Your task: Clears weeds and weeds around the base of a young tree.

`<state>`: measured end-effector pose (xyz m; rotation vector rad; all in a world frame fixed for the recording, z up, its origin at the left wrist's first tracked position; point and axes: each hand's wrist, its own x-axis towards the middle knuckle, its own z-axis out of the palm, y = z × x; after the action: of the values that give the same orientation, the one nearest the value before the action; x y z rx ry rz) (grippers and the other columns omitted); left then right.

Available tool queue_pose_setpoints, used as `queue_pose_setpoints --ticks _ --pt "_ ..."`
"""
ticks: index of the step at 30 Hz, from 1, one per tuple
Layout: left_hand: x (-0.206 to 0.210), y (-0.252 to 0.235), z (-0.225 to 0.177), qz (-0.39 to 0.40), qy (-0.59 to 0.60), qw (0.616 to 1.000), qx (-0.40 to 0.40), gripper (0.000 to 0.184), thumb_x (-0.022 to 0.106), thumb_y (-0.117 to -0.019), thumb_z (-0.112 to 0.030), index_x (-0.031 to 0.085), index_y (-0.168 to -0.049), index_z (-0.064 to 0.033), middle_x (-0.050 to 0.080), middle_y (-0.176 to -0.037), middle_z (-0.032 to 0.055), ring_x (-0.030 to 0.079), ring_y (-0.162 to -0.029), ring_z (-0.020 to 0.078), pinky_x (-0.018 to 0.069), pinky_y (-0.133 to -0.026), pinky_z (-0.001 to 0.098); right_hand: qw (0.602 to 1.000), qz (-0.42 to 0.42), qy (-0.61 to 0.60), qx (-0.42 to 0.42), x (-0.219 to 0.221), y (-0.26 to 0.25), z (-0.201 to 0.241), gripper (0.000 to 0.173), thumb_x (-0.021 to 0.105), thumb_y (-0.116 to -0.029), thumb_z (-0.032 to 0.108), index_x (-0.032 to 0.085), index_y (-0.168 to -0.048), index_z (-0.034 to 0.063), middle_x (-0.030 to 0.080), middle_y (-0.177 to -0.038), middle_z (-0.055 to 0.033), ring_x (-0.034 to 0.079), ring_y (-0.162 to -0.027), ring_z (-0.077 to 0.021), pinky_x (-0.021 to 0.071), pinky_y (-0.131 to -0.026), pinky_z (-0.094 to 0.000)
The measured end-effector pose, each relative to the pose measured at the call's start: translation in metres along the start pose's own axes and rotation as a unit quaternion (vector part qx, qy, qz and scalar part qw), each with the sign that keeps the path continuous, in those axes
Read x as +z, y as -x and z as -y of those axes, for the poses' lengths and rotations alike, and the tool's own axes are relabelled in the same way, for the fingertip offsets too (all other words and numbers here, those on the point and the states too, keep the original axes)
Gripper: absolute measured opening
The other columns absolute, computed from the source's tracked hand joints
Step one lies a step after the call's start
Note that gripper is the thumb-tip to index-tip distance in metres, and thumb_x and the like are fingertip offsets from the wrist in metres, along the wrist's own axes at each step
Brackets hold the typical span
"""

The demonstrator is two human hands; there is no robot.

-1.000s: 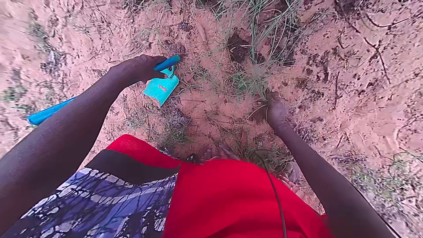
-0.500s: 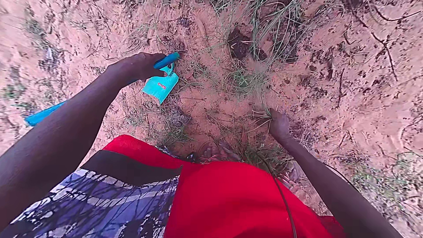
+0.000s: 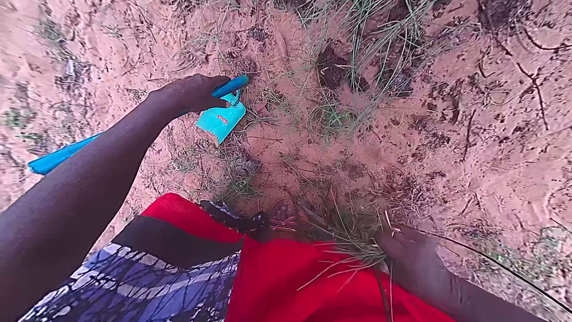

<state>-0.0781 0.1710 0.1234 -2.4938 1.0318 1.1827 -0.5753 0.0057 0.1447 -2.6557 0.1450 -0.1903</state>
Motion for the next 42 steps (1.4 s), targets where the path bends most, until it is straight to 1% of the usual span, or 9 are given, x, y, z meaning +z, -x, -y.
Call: queue_pose_setpoints --ticks 4,8,11,19,25,28,33,38,42 --pt "-0.001 0.003 -0.005 0.004 0.006 1.0 -0.002 0.055 0.066 -0.1013 -0.024 0.045 -0.151 -0.0126 0.063 -0.118 0.0339 0.064 -0.1 0.0542 0.0476 -0.083 0.0718 0.993 0.064 -0.013 0.101 0.016 -0.026 -0.039 0.016 0.051 -0.0874 0.004 0.064 -0.08 -0.0013 0.063 -0.063 -0.0171 0.068 -0.072 -0.0439 0.0519 -0.068 -0.053" --pt "0.0 0.003 -0.006 0.0 -0.016 1.0 -0.015 0.057 0.068 -0.1 -0.025 0.045 -0.151 -0.0142 0.063 -0.116 0.0341 0.063 -0.102 0.0556 0.0464 -0.085 0.0729 0.912 0.146 -0.085 0.373 0.056 -0.091 -0.093 0.04 0.079 -0.0913 0.021 0.059 -0.11 -0.0081 0.066 -0.091 -0.0296 0.067 -0.093 -0.05 0.0488 -0.08 -0.0668" --pt "0.003 0.006 -0.008 -0.002 -0.062 0.995 -0.077 0.065 0.072 -0.0969 -0.03 0.042 -0.153 -0.0204 0.065 -0.116 0.0334 0.063 -0.105 0.0567 0.0449 -0.085 0.0759 0.901 0.153 -0.086 0.397 0.101 -0.116 -0.1 0.065 0.078 -0.0923 0.015 0.049 -0.147 -0.0015 0.059 -0.127 -0.0354 0.062 -0.112 -0.0548 0.0489 -0.093 -0.0698" --pt "0.008 0.019 -0.018 -0.015 -0.09 0.99 -0.106 0.054 0.065 -0.1002 -0.041 0.049 -0.146 -0.0158 0.066 -0.116 0.032 0.061 -0.112 0.0567 0.0428 -0.087 0.0769 0.893 0.072 -0.155 0.416 0.12 -0.122 -0.084 0.028 0.062 -0.1003 0.004 0.065 -0.126 -0.0067 0.068 -0.113 -0.0339 0.066 -0.109 -0.0519 0.0479 -0.094 -0.0682" --pt "0.007 0.02 -0.02 -0.012 -0.064 0.993 -0.099 0.055 0.065 -0.1008 -0.037 0.048 -0.148 -0.0141 0.065 -0.116 0.0329 0.061 -0.111 0.0566 0.0421 -0.087 0.0779 0.917 -0.031 -0.267 0.295 0.094 -0.061 -0.058 0.019 0.054 -0.0945 0.003 0.07 -0.091 -0.0062 0.068 -0.075 -0.0107 0.065 -0.07 -0.0135 0.052 -0.069 -0.0341" --pt "0.007 0.017 -0.021 -0.008 -0.05 0.994 -0.096 0.055 0.066 -0.1007 -0.035 0.048 -0.147 -0.0136 0.065 -0.115 0.0332 0.062 -0.107 0.0562 0.0431 -0.086 0.0768 0.947 -0.018 -0.192 0.256 0.09 -0.049 -0.045 0.02 0.062 -0.0904 0.006 0.067 -0.1 -0.0111 0.07 -0.079 -0.0226 0.071 -0.073 -0.0355 0.0544 -0.068 -0.0512" --pt "0.008 0.012 -0.015 -0.004 -0.042 0.995 -0.087 0.054 0.066 -0.1006 -0.036 0.048 -0.147 -0.0131 0.066 -0.114 0.0321 0.064 -0.104 0.0543 0.0455 -0.085 0.0747 0.884 0.043 -0.086 0.457 0.104 -0.116 -0.086 0.081 0.069 -0.0929 0.006 0.027 -0.162 0.0048 0.059 -0.132 -0.034 0.063 -0.115 -0.0523 0.0497 -0.095 -0.0666" --pt "0.008 0.01 -0.014 -0.001 -0.04 0.995 -0.095 0.056 0.066 -0.1001 -0.036 0.047 -0.147 -0.0128 0.065 -0.113 0.0323 0.065 -0.1 0.0537 0.0472 -0.083 0.0733 0.927 0.016 0.038 0.373 0.122 -0.185 -0.1 0.056 0.075 -0.0817 0.017 0.063 -0.134 0.0006 0.061 -0.132 -0.033 0.048 -0.134 -0.0547 0.0371 -0.108 -0.0674" --pt "0.009 0.008 -0.013 0.001 -0.024 0.996 -0.087 0.054 0.066 -0.1009 -0.033 0.047 -0.146 -0.0096 0.065 -0.11 0.0322 0.066 -0.093 0.0513 0.0506 -0.079 0.0687 0.958 -0.019 -0.038 0.283 0.134 -0.2 -0.095 0.042 0.069 -0.0841 0.0 0.064 -0.125 -0.0089 0.066 -0.119 -0.0327 0.058 -0.123 -0.0519 0.0408 -0.109 -0.0616"
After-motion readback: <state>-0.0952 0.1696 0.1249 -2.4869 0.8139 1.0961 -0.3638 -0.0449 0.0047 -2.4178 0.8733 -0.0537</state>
